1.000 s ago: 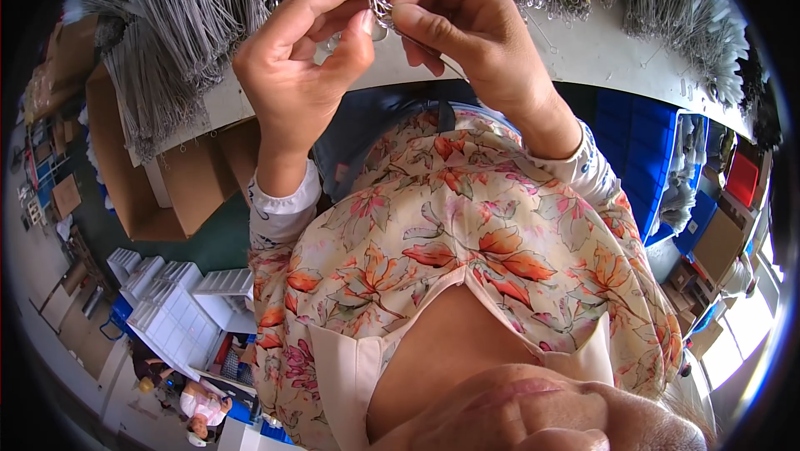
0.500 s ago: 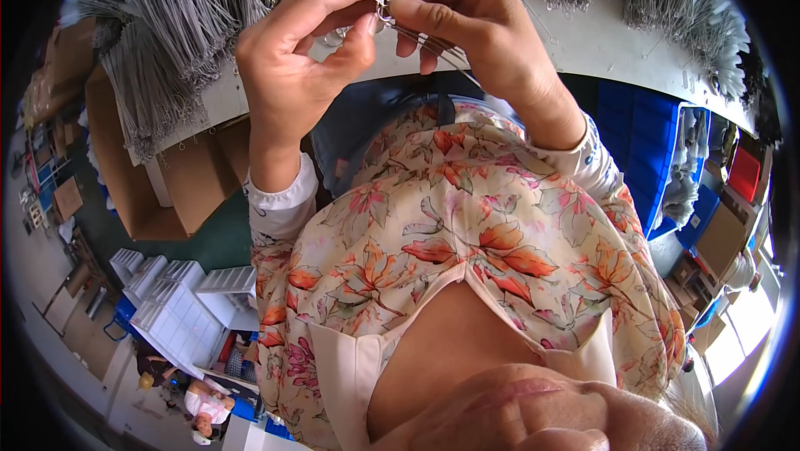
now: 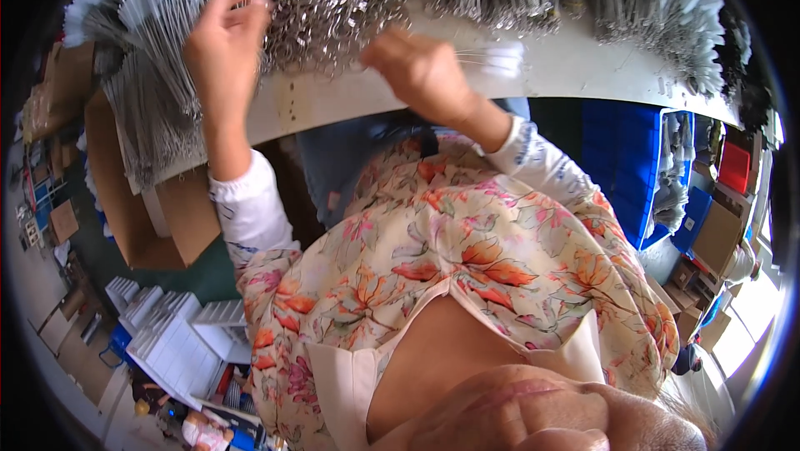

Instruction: Assembling small white brushes onto metal rings in a factory workshop setting.

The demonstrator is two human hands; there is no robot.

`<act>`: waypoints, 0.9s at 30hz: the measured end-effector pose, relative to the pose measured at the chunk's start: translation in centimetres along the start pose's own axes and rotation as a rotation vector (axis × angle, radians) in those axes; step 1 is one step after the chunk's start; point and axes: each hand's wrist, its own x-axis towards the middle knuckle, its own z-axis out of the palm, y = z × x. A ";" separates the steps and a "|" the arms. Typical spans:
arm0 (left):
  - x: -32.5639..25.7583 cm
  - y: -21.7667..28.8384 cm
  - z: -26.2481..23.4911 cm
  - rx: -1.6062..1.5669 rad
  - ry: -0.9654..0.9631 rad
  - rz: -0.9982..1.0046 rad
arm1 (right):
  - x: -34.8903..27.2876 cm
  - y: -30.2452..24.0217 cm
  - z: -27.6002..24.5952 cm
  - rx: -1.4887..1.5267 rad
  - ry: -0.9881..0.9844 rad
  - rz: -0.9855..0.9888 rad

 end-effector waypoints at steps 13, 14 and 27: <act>4.6 -2.5 -1.1 0.743 -0.052 -0.063 | 4.0 8.8 -11.0 -0.114 0.501 0.255; 4.5 -4.9 -1.3 0.716 0.019 0.019 | 4.5 9.5 -11.7 -0.168 0.457 0.318; 4.7 -0.5 -9.2 -0.520 0.681 -0.029 | 6.7 17.0 -16.1 0.176 0.409 0.532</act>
